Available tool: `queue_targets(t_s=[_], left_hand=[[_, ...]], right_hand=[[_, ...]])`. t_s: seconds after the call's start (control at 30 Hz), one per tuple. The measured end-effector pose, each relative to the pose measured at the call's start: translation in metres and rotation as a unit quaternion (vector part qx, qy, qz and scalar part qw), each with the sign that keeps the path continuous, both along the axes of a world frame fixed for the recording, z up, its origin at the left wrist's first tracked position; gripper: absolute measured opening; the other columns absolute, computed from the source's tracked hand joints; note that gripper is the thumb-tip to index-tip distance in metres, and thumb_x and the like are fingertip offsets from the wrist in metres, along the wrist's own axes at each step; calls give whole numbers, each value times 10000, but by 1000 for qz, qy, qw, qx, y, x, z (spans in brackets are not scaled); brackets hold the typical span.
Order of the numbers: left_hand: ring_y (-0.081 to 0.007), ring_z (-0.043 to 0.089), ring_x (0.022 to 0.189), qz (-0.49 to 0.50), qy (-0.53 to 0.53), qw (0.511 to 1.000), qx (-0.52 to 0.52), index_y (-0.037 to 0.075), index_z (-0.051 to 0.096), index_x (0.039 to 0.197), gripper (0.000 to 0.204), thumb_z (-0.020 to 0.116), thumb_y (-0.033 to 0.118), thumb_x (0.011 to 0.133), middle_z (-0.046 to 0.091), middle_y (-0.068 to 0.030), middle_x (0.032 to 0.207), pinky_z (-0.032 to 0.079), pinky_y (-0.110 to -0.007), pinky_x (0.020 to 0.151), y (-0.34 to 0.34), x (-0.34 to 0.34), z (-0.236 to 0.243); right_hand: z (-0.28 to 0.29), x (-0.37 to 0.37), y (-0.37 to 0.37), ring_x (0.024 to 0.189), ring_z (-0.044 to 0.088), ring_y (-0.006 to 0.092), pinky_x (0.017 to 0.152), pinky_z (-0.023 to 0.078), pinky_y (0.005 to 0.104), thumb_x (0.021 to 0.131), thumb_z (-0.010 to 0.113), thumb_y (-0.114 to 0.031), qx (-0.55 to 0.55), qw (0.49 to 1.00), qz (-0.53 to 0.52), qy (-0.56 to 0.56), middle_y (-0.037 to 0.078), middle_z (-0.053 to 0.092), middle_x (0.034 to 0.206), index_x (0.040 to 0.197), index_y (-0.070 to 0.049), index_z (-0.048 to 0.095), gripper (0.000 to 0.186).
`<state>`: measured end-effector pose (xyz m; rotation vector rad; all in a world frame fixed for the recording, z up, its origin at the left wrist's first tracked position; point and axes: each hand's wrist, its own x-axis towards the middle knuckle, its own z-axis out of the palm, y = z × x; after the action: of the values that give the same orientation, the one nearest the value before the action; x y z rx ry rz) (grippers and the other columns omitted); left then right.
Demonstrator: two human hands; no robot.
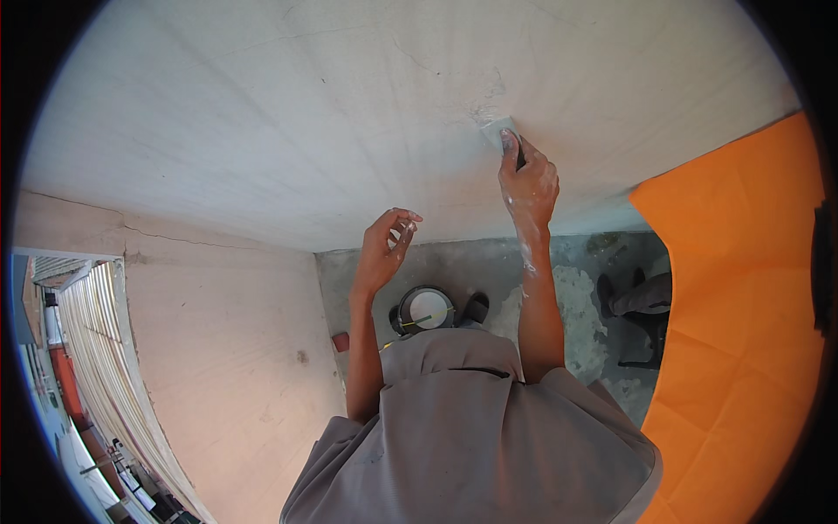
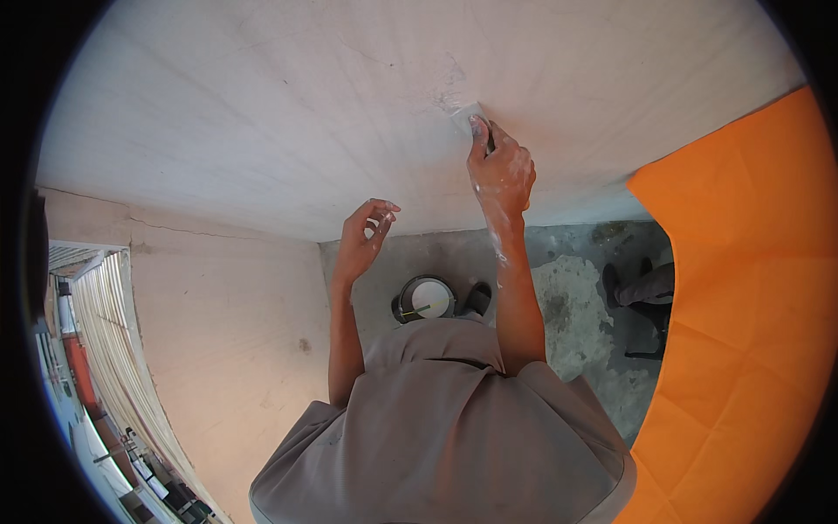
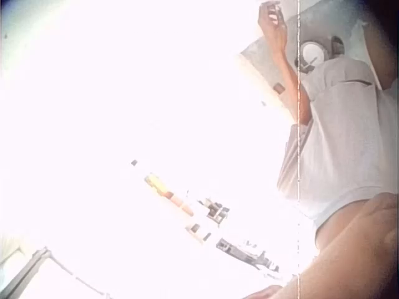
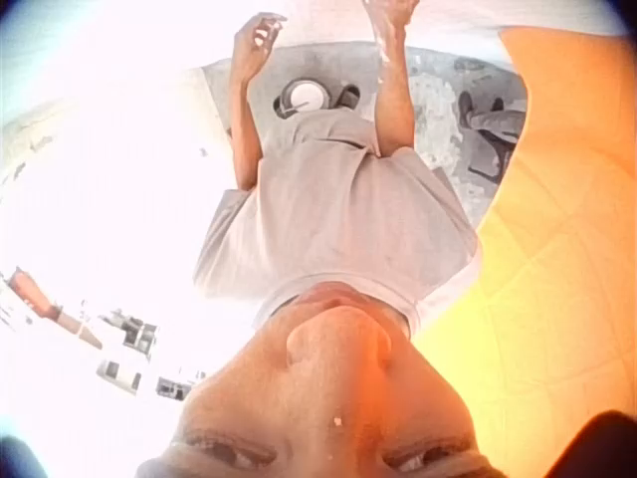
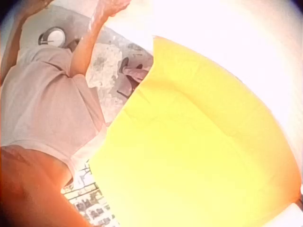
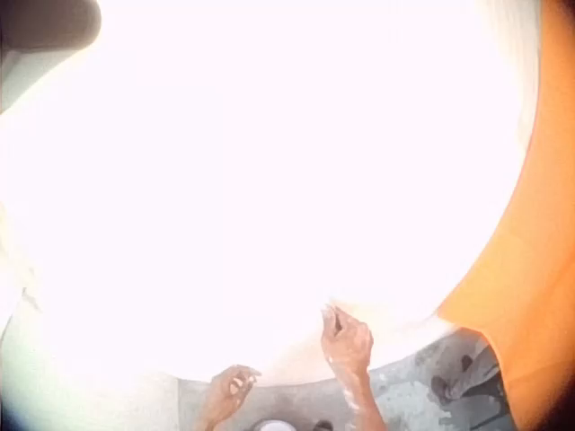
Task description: The person is using a putty knife to apply or scrape filler on a wall to repair it.
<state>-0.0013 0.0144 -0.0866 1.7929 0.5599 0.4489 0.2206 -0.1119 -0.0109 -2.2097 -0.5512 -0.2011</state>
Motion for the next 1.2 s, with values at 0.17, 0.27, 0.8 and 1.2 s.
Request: queue_targets(t_s=[0.17, 0.27, 0.8, 1.2], left_hand=[[-113, 609, 806, -1, 2, 1000, 21, 49, 701, 1165, 129, 654, 42, 1046, 747, -27, 1076, 497, -299, 724, -1, 1, 0], [-115, 613, 807, 3, 9, 1000, 16, 49, 699, 1164, 130, 654, 38, 1043, 750, -28, 1070, 502, -302, 729, -3, 2, 2], [-122, 628, 811, 0, 20, 1000, 20, 52, 704, 1160, 142, 651, 18, 1033, 749, -34, 1076, 506, -303, 711, -2, -3, -1], [-122, 626, 821, -23, 20, 1000, 2, 54, 713, 1153, 138, 658, 24, 1030, 748, -25, 1071, 497, -303, 723, -1, -1, 4]], right_hand=[[-17, 8, 5, 661, 654, 317, 686, 504, 447, 1107, 550, -478, 62, 975, 32, 212, 162, 712, 734, 937, -27, 767, 529], [-33, -2, 26, 637, 612, 254, 665, 481, 429, 1113, 538, -476, 166, 939, 12, 301, 132, 676, 701, 863, -26, 721, 546], [-9, 6, 14, 874, 737, 450, 838, 567, 510, 1093, 558, -496, -3, 993, -20, 117, 210, 787, 921, 1156, -87, 822, 491], [7, 3, 19, 888, 725, 458, 852, 565, 508, 1095, 551, -477, -38, 997, -13, 73, 210, 783, 930, 1160, -94, 817, 471]])
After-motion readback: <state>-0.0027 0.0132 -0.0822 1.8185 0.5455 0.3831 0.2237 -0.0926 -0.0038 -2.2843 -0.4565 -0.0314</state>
